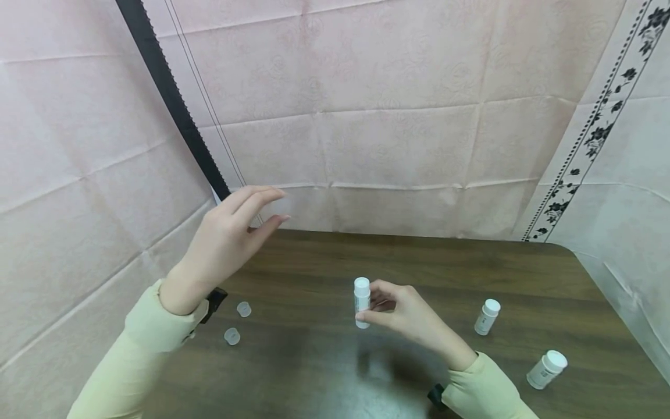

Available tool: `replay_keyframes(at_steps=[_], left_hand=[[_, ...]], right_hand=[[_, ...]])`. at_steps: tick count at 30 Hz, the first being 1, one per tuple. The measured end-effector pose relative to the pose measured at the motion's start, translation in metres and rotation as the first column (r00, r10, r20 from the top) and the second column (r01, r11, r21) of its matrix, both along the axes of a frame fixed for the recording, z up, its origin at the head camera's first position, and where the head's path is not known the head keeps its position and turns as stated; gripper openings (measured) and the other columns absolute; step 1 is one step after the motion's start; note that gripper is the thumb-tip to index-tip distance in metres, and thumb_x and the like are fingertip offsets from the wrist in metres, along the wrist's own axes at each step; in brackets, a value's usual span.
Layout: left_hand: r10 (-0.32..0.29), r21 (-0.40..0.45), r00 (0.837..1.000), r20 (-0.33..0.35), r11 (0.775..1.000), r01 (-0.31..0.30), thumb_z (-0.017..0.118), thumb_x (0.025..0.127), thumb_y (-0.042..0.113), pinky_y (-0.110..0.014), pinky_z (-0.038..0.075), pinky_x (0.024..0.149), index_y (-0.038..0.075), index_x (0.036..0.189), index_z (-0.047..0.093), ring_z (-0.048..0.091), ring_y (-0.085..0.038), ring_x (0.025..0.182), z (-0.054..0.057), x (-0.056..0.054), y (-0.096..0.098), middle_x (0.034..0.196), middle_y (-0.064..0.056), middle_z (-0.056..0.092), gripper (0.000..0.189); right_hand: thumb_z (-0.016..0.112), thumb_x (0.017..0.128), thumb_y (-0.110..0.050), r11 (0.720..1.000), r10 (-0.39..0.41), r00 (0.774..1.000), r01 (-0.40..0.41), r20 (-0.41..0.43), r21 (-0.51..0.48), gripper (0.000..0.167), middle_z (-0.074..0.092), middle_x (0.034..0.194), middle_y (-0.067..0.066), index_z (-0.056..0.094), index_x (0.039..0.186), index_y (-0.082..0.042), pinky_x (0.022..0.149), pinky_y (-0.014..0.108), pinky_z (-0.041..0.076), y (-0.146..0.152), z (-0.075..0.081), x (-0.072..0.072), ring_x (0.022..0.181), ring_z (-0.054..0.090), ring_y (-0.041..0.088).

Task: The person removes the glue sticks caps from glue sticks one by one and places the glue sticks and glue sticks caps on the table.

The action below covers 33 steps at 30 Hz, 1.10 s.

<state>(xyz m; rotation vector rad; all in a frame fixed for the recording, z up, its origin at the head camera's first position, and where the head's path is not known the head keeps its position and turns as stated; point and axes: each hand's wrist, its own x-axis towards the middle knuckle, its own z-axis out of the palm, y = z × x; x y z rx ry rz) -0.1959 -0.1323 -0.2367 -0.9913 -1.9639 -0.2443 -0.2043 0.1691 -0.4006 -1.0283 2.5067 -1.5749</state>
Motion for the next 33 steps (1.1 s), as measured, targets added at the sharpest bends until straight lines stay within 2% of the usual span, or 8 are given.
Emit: replay_keyframes(at_steps=[7, 12, 18, 27, 33], left_hand=[[0.020, 0.075, 1.000, 0.023, 0.997, -0.022, 0.079, 0.088, 0.007, -0.037, 0.055, 0.091, -0.001, 0.119, 0.066, 0.067, -0.028, 0.105, 0.000, 0.007, -0.014, 0.116, -0.014, 0.068, 0.035], [0.075, 0.139, 0.996, 0.053, 0.987, -0.082, 0.079, 0.088, 0.009, -0.039, 0.054, 0.094, -0.001, 0.121, 0.065, 0.066, -0.028, 0.109, -0.009, 0.009, -0.030, 0.116, -0.014, 0.069, 0.037], [0.142, 0.221, 0.984, 0.108, 0.962, -0.163, 0.080, 0.087, 0.010, -0.043, 0.053, 0.093, -0.001, 0.122, 0.065, 0.066, -0.029, 0.107, -0.019, 0.012, -0.053, 0.115, -0.015, 0.069, 0.040], [0.235, 0.284, 0.955, 0.180, 0.917, -0.279, 0.081, 0.086, 0.007, -0.044, 0.051, 0.092, 0.001, 0.123, 0.067, 0.065, -0.029, 0.109, -0.031, 0.020, -0.090, 0.115, -0.014, 0.069, 0.040], [0.302, 0.266, 0.915, 0.267, 0.890, -0.371, 0.081, 0.085, 0.007, -0.049, 0.052, 0.088, 0.001, 0.121, 0.067, 0.066, -0.033, 0.102, -0.046, 0.021, -0.114, 0.111, -0.017, 0.069, 0.039]], right_hand=[[0.082, 0.086, -0.024, 1.000, -0.008, 1.000, 0.008, -0.006, 0.005, 0.028, 0.071, 0.091, -0.006, 0.068, 0.107, -0.012, 0.081, 0.029, 0.056, 0.000, 0.000, -0.001, 0.087, 0.069, 0.013], [0.082, 0.086, -0.023, 1.000, -0.010, 1.000, 0.010, -0.003, 0.013, 0.029, 0.071, 0.091, -0.006, 0.068, 0.107, -0.012, 0.080, 0.029, 0.056, -0.001, 0.000, -0.001, 0.086, 0.068, 0.012], [0.082, 0.086, -0.023, 1.000, -0.009, 1.000, 0.009, 0.003, 0.016, 0.028, 0.071, 0.091, -0.005, 0.067, 0.107, -0.012, 0.080, 0.028, 0.056, 0.001, -0.002, 0.000, 0.086, 0.068, 0.012], [0.081, 0.087, -0.022, 1.000, -0.014, 1.000, 0.013, 0.024, 0.010, 0.025, 0.071, 0.091, -0.005, 0.067, 0.106, -0.012, 0.079, 0.028, 0.056, 0.002, -0.002, 0.000, 0.087, 0.069, 0.013], [0.081, 0.087, -0.021, 1.000, -0.024, 0.999, 0.023, 0.022, 0.012, 0.025, 0.071, 0.091, -0.005, 0.068, 0.106, -0.012, 0.080, 0.028, 0.056, 0.003, -0.002, -0.001, 0.087, 0.069, 0.013]])
